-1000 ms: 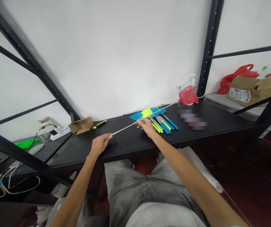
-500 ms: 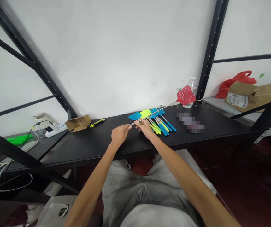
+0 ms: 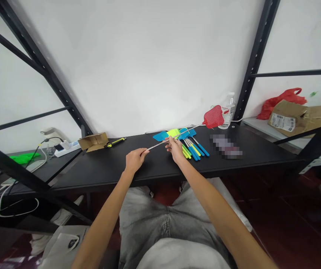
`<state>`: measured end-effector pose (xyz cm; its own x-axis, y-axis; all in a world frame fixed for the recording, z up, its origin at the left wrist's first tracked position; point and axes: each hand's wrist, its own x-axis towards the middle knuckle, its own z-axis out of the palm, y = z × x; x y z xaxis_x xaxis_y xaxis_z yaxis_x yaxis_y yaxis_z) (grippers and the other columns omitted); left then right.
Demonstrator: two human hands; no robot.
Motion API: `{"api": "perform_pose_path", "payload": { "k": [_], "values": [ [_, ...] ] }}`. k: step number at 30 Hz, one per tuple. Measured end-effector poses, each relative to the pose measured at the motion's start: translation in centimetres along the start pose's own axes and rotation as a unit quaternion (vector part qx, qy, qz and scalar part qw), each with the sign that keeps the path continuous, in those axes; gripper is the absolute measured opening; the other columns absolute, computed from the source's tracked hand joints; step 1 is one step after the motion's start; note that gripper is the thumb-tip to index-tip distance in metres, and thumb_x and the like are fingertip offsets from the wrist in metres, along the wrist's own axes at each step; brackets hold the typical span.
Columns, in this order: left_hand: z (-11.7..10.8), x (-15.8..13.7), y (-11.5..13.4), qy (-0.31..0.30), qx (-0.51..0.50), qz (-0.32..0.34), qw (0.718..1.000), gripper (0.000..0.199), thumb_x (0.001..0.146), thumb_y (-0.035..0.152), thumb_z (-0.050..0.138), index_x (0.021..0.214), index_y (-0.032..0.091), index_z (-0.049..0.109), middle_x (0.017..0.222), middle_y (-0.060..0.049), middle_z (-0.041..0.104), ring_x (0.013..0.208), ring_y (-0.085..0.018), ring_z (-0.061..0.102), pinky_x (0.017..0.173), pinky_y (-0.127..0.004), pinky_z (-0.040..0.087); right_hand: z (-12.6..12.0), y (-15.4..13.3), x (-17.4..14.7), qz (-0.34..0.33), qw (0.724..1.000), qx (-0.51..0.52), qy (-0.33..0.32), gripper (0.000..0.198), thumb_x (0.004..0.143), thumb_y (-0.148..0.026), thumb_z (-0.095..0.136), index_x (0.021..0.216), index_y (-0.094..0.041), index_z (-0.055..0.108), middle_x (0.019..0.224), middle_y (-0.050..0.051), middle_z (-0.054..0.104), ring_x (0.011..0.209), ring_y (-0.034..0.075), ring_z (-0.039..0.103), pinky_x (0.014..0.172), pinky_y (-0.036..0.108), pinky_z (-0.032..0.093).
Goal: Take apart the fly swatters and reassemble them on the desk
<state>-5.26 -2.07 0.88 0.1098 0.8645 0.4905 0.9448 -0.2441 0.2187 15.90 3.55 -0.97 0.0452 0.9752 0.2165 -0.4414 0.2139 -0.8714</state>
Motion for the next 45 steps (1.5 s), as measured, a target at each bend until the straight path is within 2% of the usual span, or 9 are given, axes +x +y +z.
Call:
{"api": "perform_pose_path", "payload": {
  "k": [7,16,21,25,31,37,42,45],
  "values": [
    [0.1,-0.2,-0.1,0.009,0.007,-0.006,1.000,0.043,0.099,0.054,0.039,0.114,0.031,0.072,0.111,-0.005,0.075,0.101,-0.022,0.067,0.073,-0.027,0.040,-0.3,0.8,0.4,-0.018,0.999,-0.042,-0.008,0.046,0.072,-0.063,0.073,0.085,-0.019,0.068,0.085,0.006,0.074,0.057,0.009,0.061,0.047,0.020,0.043],
    [-0.1,-0.4,0.4,-0.001,-0.002,-0.007,1.000,0.043,0.099,0.055,0.039,0.115,0.032,0.072,0.111,-0.004,0.074,0.101,-0.023,0.067,0.074,-0.027,0.041,-0.3,1.1,0.3,-0.023,0.993,-0.087,-0.081,0.046,0.074,-0.061,0.073,0.089,-0.018,0.071,0.089,0.008,0.076,0.056,0.009,0.060,0.045,0.019,0.041],
    [-0.1,-0.4,0.6,-0.003,-0.012,-0.012,1.000,0.043,0.098,0.055,0.040,0.114,0.032,0.073,0.109,-0.005,0.075,0.100,-0.023,0.067,0.074,-0.028,0.041,-0.1,0.9,0.1,-0.007,0.993,-0.086,-0.083,0.046,0.072,-0.062,0.074,0.089,-0.019,0.071,0.091,0.008,0.076,0.057,0.009,0.061,0.047,0.019,0.041],
    [-0.1,-0.3,0.5,0.008,-0.023,-0.017,1.000,0.041,0.098,0.053,0.041,0.111,0.032,0.074,0.104,-0.004,0.076,0.097,-0.023,0.067,0.073,-0.028,0.041,0.0,0.4,0.0,0.007,0.996,-0.061,-0.066,0.047,0.074,-0.064,0.072,0.093,-0.021,0.071,0.093,0.006,0.075,0.060,0.010,0.062,0.047,0.020,0.042],
    [-0.1,-0.3,0.0,0.023,-0.023,-0.037,0.999,0.038,0.097,0.051,0.045,0.107,0.032,0.075,0.103,-0.003,0.076,0.098,-0.023,0.067,0.073,-0.028,0.041,-0.6,-0.2,0.5,-0.012,0.998,0.039,0.053,0.048,0.075,-0.070,0.066,0.089,-0.024,0.064,0.087,0.004,0.071,0.059,0.012,0.060,0.048,0.024,0.045],
    [-0.2,-0.4,0.0,0.023,-0.028,-0.032,0.999,0.037,0.096,0.051,0.046,0.104,0.032,0.077,0.100,-0.003,0.077,0.095,-0.023,0.068,0.073,-0.029,0.041,-0.6,-0.6,0.3,-0.021,0.996,0.069,0.058,0.047,0.074,-0.069,0.069,0.090,-0.025,0.063,0.085,0.002,0.068,0.056,0.010,0.057,0.046,0.022,0.043],
    [-0.6,-0.6,0.2,0.020,-0.030,-0.048,0.998,0.039,0.096,0.053,0.045,0.103,0.032,0.077,0.095,-0.003,0.077,0.093,-0.023,0.068,0.073,-0.028,0.042,-0.7,-1.2,0.2,-0.036,0.986,0.138,0.082,0.051,0.071,-0.069,0.072,0.093,-0.024,0.062,0.080,-0.001,0.066,0.055,0.009,0.057,0.047,0.022,0.044],
    [-0.7,-0.7,0.1,0.023,-0.032,-0.050,0.998,0.040,0.096,0.053,0.044,0.102,0.033,0.077,0.093,-0.002,0.077,0.092,-0.022,0.068,0.072,-0.027,0.042,-0.8,-1.4,0.4,-0.055,0.982,0.155,0.090,0.050,0.069,-0.064,0.076,0.096,-0.025,0.062,0.076,-0.003,0.064,0.052,0.008,0.053,0.045,0.020,0.040]
  ]
}}
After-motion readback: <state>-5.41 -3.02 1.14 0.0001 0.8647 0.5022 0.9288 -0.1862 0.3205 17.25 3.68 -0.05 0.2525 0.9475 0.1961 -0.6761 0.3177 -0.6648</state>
